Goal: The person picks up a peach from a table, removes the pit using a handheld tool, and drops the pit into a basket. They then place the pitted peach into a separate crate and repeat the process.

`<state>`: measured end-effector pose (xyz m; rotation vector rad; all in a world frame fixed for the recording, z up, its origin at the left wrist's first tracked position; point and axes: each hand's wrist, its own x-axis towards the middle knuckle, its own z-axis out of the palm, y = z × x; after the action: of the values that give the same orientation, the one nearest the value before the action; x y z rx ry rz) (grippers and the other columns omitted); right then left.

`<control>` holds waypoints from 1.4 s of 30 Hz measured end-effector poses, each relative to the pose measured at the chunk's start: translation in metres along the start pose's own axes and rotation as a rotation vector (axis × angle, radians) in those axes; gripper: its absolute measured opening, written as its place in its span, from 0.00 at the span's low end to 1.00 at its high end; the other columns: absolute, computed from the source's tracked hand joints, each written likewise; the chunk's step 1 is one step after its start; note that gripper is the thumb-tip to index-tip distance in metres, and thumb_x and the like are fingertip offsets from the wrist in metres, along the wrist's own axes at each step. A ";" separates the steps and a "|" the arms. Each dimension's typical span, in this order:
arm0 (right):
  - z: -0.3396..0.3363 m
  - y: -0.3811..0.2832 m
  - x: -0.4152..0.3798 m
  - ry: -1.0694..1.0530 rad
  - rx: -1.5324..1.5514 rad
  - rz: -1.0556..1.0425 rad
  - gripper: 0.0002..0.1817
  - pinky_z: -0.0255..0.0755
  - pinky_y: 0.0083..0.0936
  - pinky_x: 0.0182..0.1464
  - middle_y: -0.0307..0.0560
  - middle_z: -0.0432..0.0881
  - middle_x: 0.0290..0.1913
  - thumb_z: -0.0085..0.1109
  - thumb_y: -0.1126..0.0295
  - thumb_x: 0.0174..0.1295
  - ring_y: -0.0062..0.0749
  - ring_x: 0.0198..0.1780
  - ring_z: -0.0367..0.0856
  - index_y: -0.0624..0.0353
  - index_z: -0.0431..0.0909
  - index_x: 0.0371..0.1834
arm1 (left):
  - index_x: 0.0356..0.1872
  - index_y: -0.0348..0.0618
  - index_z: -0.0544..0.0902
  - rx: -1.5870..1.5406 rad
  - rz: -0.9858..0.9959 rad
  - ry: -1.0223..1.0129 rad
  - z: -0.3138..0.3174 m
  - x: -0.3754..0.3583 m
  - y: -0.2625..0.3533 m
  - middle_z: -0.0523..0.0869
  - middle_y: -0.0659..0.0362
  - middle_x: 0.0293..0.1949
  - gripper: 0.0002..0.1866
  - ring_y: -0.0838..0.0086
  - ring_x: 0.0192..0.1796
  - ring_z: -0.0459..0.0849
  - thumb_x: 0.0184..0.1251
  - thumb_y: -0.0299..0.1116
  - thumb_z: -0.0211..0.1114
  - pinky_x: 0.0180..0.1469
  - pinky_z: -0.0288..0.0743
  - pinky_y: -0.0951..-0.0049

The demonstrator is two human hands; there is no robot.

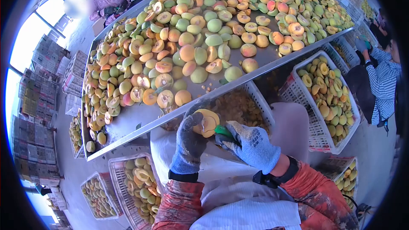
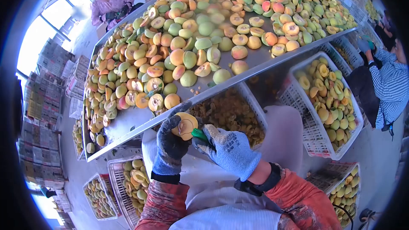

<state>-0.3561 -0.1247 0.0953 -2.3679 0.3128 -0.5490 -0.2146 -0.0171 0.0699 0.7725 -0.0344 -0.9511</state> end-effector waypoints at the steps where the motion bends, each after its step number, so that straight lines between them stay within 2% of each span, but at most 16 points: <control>1: 0.000 -0.003 -0.003 -0.028 -0.030 -0.009 0.18 0.72 0.34 0.26 0.50 0.80 0.26 0.61 0.58 0.56 0.42 0.27 0.81 0.61 0.74 0.40 | 0.52 0.33 0.72 -0.008 0.007 0.004 -0.001 -0.005 -0.001 0.79 0.52 0.47 0.22 0.61 0.47 0.81 0.57 0.32 0.58 0.51 0.77 0.62; 3: 0.000 -0.008 -0.005 -0.052 -0.051 0.000 0.18 0.72 0.34 0.25 0.50 0.79 0.24 0.61 0.57 0.56 0.42 0.26 0.81 0.60 0.73 0.39 | 0.56 0.35 0.70 -0.042 0.033 -0.017 0.001 -0.010 -0.002 0.79 0.47 0.49 0.23 0.51 0.49 0.80 0.63 0.37 0.56 0.52 0.76 0.55; 5: -0.001 -0.013 -0.007 -0.071 -0.069 0.013 0.17 0.71 0.35 0.24 0.50 0.78 0.22 0.60 0.56 0.57 0.42 0.24 0.80 0.60 0.73 0.38 | 0.56 0.34 0.69 -0.011 0.049 -0.040 0.004 -0.017 -0.002 0.79 0.47 0.50 0.23 0.49 0.49 0.80 0.66 0.40 0.54 0.52 0.76 0.54; 11: -0.009 -0.020 -0.015 -0.165 -0.063 0.028 0.18 0.71 0.36 0.26 0.56 0.77 0.22 0.62 0.60 0.56 0.49 0.25 0.80 0.62 0.72 0.40 | 0.53 0.32 0.72 0.147 0.071 -0.053 0.006 -0.034 -0.003 0.80 0.48 0.48 0.22 0.55 0.47 0.82 0.65 0.39 0.55 0.51 0.77 0.59; 13: -0.010 -0.018 -0.017 -0.242 0.053 0.063 0.18 0.72 0.38 0.27 0.55 0.78 0.23 0.58 0.55 0.59 0.49 0.26 0.79 0.60 0.73 0.37 | 0.49 0.30 0.75 0.471 0.263 -0.016 0.016 -0.043 -0.003 0.79 0.50 0.50 0.19 0.69 0.49 0.80 0.63 0.35 0.56 0.53 0.73 0.70; 16: -0.005 -0.017 -0.022 -0.259 0.323 0.142 0.18 0.72 0.39 0.29 0.56 0.78 0.24 0.57 0.55 0.59 0.52 0.27 0.79 0.61 0.73 0.37 | 0.49 0.30 0.76 0.440 0.336 0.016 0.036 -0.053 -0.005 0.80 0.50 0.49 0.18 0.69 0.49 0.79 0.62 0.32 0.56 0.53 0.73 0.72; 20: 0.006 0.004 -0.016 -0.228 0.329 0.074 0.19 0.72 0.40 0.28 0.56 0.78 0.25 0.56 0.53 0.59 0.51 0.26 0.79 0.60 0.73 0.38 | 0.48 0.31 0.77 0.503 0.330 0.116 0.023 -0.039 -0.015 0.80 0.51 0.49 0.16 0.68 0.46 0.80 0.62 0.31 0.57 0.51 0.74 0.72; 22: -0.002 -0.002 -0.009 -0.334 -0.061 0.142 0.23 0.71 0.39 0.29 0.55 0.78 0.30 0.60 0.56 0.57 0.47 0.29 0.80 0.61 0.71 0.48 | 0.47 0.31 0.77 0.317 0.249 0.170 0.017 -0.030 -0.020 0.81 0.51 0.48 0.16 0.70 0.43 0.81 0.62 0.32 0.57 0.47 0.76 0.73; 23: 0.000 -0.003 -0.010 -0.326 -0.062 0.146 0.23 0.71 0.39 0.29 0.55 0.78 0.30 0.60 0.56 0.57 0.47 0.29 0.80 0.61 0.71 0.48 | 0.47 0.31 0.77 0.321 0.246 0.163 0.013 -0.024 -0.023 0.81 0.51 0.48 0.16 0.70 0.43 0.81 0.62 0.32 0.57 0.47 0.76 0.73; 25: 0.007 -0.003 -0.017 -0.108 -0.237 0.054 0.25 0.71 0.36 0.27 0.51 0.79 0.28 0.60 0.56 0.56 0.44 0.27 0.80 0.62 0.71 0.51 | 0.46 0.32 0.77 0.222 0.245 0.157 0.008 -0.016 -0.027 0.81 0.52 0.46 0.16 0.72 0.40 0.82 0.65 0.35 0.55 0.38 0.78 0.75; 28: 0.002 0.001 -0.021 -0.149 -0.205 0.008 0.26 0.71 0.36 0.26 0.49 0.79 0.26 0.60 0.57 0.56 0.43 0.25 0.79 0.63 0.70 0.51 | 0.46 0.33 0.77 0.231 0.218 0.122 0.013 -0.021 -0.028 0.81 0.53 0.43 0.18 0.73 0.39 0.82 0.67 0.39 0.53 0.34 0.78 0.77; 31: -0.004 -0.003 -0.021 -0.058 -0.190 -0.047 0.25 0.71 0.35 0.26 0.49 0.79 0.26 0.60 0.57 0.55 0.43 0.24 0.79 0.63 0.71 0.51 | 0.47 0.33 0.77 0.095 0.113 0.063 0.029 -0.033 -0.020 0.81 0.54 0.41 0.19 0.73 0.39 0.82 0.69 0.41 0.51 0.35 0.78 0.78; 35: -0.005 -0.006 -0.020 -0.053 -0.218 -0.051 0.24 0.70 0.35 0.25 0.49 0.79 0.26 0.60 0.57 0.56 0.42 0.24 0.79 0.63 0.72 0.49 | 0.48 0.33 0.76 0.161 0.179 0.136 0.029 -0.035 -0.020 0.81 0.54 0.41 0.20 0.73 0.41 0.81 0.69 0.41 0.51 0.40 0.77 0.77; 38: -0.010 -0.011 -0.019 -0.142 -0.211 -0.018 0.22 0.70 0.34 0.24 0.50 0.79 0.26 0.60 0.58 0.56 0.43 0.24 0.80 0.61 0.73 0.47 | 0.48 0.32 0.75 0.268 0.292 0.179 0.028 -0.039 -0.022 0.80 0.53 0.44 0.20 0.72 0.43 0.81 0.69 0.41 0.51 0.45 0.77 0.74; 40: -0.009 -0.011 -0.020 -0.154 -0.078 -0.003 0.20 0.71 0.35 0.25 0.53 0.79 0.26 0.60 0.58 0.57 0.46 0.25 0.80 0.60 0.72 0.47 | 0.48 0.32 0.75 0.507 0.549 0.213 0.032 -0.046 -0.023 0.79 0.51 0.48 0.18 0.69 0.46 0.81 0.65 0.36 0.55 0.50 0.75 0.70; 42: -0.013 -0.017 -0.023 -0.180 -0.006 0.026 0.20 0.71 0.36 0.26 0.54 0.79 0.25 0.59 0.58 0.57 0.48 0.26 0.80 0.60 0.72 0.46 | 0.50 0.32 0.74 0.534 0.520 0.168 0.050 -0.062 -0.016 0.78 0.50 0.49 0.17 0.68 0.47 0.81 0.62 0.32 0.56 0.51 0.75 0.69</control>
<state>-0.3811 -0.1112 0.1083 -2.3955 0.2636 -0.3201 -0.2811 -0.0057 0.1156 1.2583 -0.3377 -0.3729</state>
